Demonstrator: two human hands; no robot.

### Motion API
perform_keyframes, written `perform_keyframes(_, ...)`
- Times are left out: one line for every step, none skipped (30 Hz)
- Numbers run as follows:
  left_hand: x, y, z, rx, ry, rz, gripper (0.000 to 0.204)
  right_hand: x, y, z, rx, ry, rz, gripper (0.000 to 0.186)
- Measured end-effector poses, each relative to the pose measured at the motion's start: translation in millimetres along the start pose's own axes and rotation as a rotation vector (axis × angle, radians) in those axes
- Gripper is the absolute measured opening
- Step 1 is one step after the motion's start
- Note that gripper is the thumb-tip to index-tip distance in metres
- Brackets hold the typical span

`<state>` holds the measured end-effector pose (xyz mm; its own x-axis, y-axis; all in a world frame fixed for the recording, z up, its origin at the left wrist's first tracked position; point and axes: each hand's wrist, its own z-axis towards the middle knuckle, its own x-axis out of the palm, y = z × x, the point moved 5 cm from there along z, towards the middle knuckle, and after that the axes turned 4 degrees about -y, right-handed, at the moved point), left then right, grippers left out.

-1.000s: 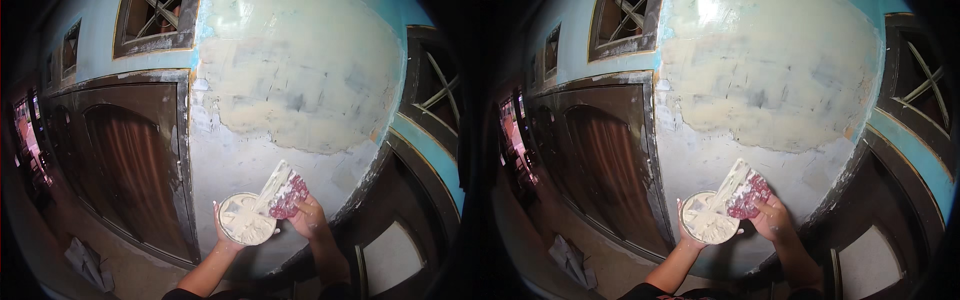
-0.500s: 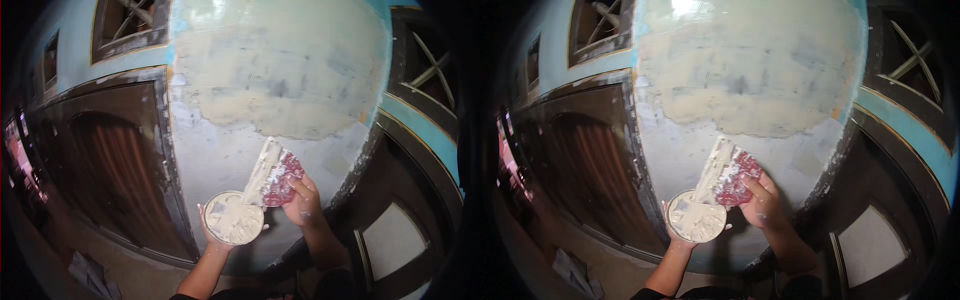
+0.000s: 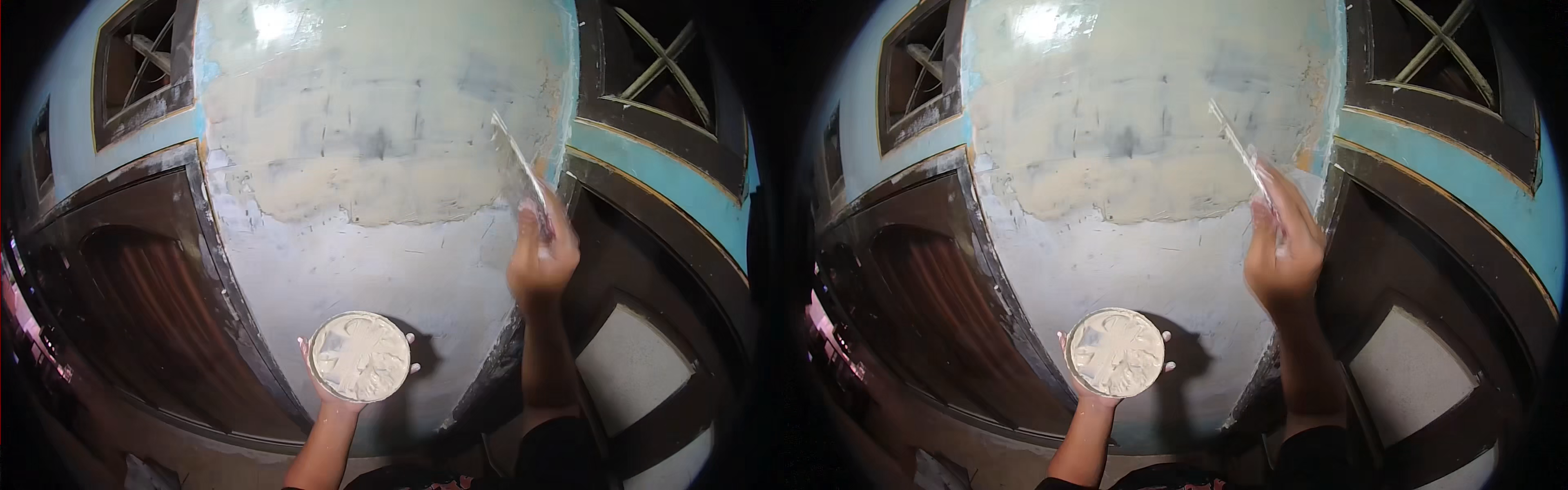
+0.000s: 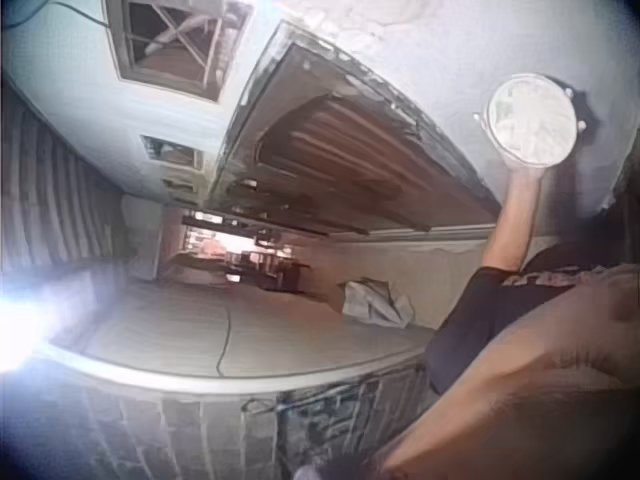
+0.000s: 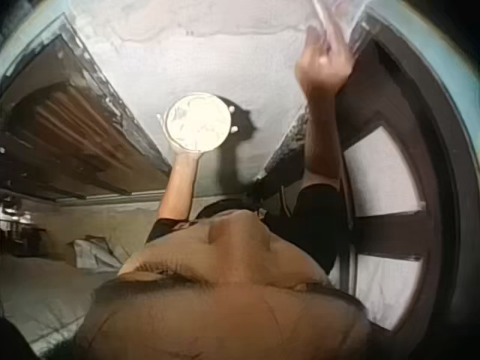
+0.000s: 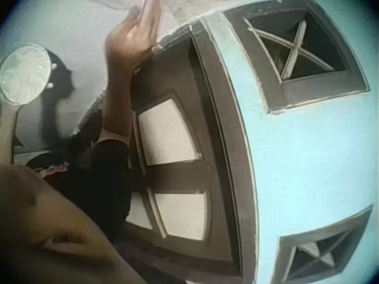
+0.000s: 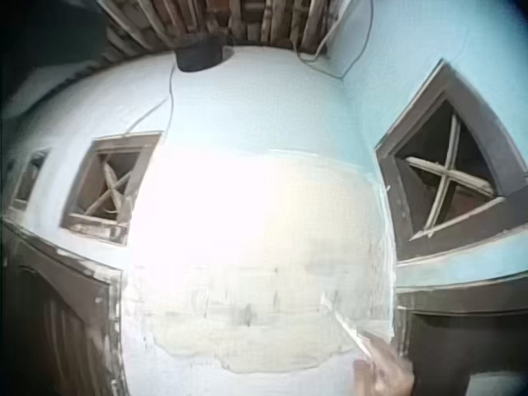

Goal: The person applies wall putty to a wall using a putty knife, smoothing the surface.

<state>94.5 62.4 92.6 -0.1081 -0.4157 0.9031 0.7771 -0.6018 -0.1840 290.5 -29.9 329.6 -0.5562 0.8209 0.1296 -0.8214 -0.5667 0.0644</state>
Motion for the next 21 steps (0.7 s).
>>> perform_keyframes(0.2,2.2,1.9,-0.009,-0.016,-0.056,0.111,1.1,-4.1,18.4,-0.186,0.001,-0.140,0.033)
perform_keyframes(0.5,2.3,2.3,-0.010,-0.023,-0.055,0.111,5.1,-8.6,31.8,-0.367,0.004,-0.272,0.045)
perform_keyframes(4.3,2.9,0.7,0.001,-0.042,-0.004,0.111,10.3,-18.9,44.3,-0.358,-0.004,-0.253,0.045)
perform_keyframes(5.5,7.8,5.8,-0.022,-0.050,0.029,0.111,9.0,-27.6,55.5,-0.399,-0.044,-0.376,0.049)
perform_keyframes(3.9,8.4,7.9,-0.030,-0.056,0.039,0.110,12.0,-36.2,62.9,-0.435,-0.080,-0.487,0.054)
perform_keyframes(4.8,9.0,8.9,-0.036,-0.059,0.040,0.110,14.4,-48.6,69.2,-0.430,-0.080,-0.492,0.054)
perform_keyframes(6.7,9.1,10.5,-0.041,-0.051,0.025,0.110,17.5,-60.5,74.8,-0.447,-0.048,-0.556,0.054)
perform_keyframes(7.7,9.7,11.7,-0.040,-0.044,0.010,0.110,21.4,-69.9,79.4,-0.464,-0.013,-0.614,0.054)
perform_keyframes(8.0,10.0,12.1,-0.041,-0.045,0.010,0.110,23.5,-74.3,83.4,-0.482,-0.009,-0.645,0.052)
perform_keyframes(8.5,10.2,12.8,-0.030,-0.041,0.010,0.110,21.4,-78.2,86.1,-0.484,-0.010,-0.651,0.052)
perform_keyframes(8.8,10.1,13.5,-0.020,-0.037,0.010,0.110,20.1,-83.3,87.8,-0.482,0.015,-0.675,0.053)
perform_keyframes(9.1,10.5,14.4,-0.025,-0.034,0.008,0.110,19.2,-88.1,88.8,-0.481,0.039,-0.699,0.053)
perform_keyframes(8.6,9.4,14.6,-0.016,-0.025,0.004,0.110,21.3,-93.6,87.4,-0.482,0.042,-0.696,0.054)
perform_keyframes(8.0,8.6,14.9,-0.006,-0.014,-0.001,0.110,21.7,-97.2,85.6,-0.484,0.042,-0.695,0.054)
perform_keyframes(5.8,8.1,15.7,0.004,-0.027,0.011,0.110,21.2,-100.4,83.6,-0.474,0.052,-0.699,0.054)
perform_keyframes(8.6,8.1,15.3,0.010,-0.022,0.011,0.110,21.8,-103.5,81.8,-0.461,0.064,-0.701,0.054)
perform_keyframes(7.0,8.1,16.2,0.010,-0.030,0.008,0.110,22.4,-106.7,81.8,-0.446,0.086,-0.706,0.054)
perform_keyframes(5.3,8.2,17.0,0.009,-0.039,0.005,0.110,23.3,-108.1,82.4,-0.446,0.087,-0.706,0.054)
perform_keyframes(4.8,7.8,17.0,0.011,-0.041,0.005,0.110,25.7,-109.8,82.8,-0.445,0.095,-0.697,0.055)
perform_keyframes(3.7,7.4,17.1,0.016,-0.061,0.007,0.109,27.6,-111.9,83.7,-0.444,0.102,-0.688,0.055)
perform_keyframes(2.5,7.2,17.6,0.020,-0.080,0.009,0.109,29.4,-117.6,84.5,-0.429,0.111,-0.665,0.056)
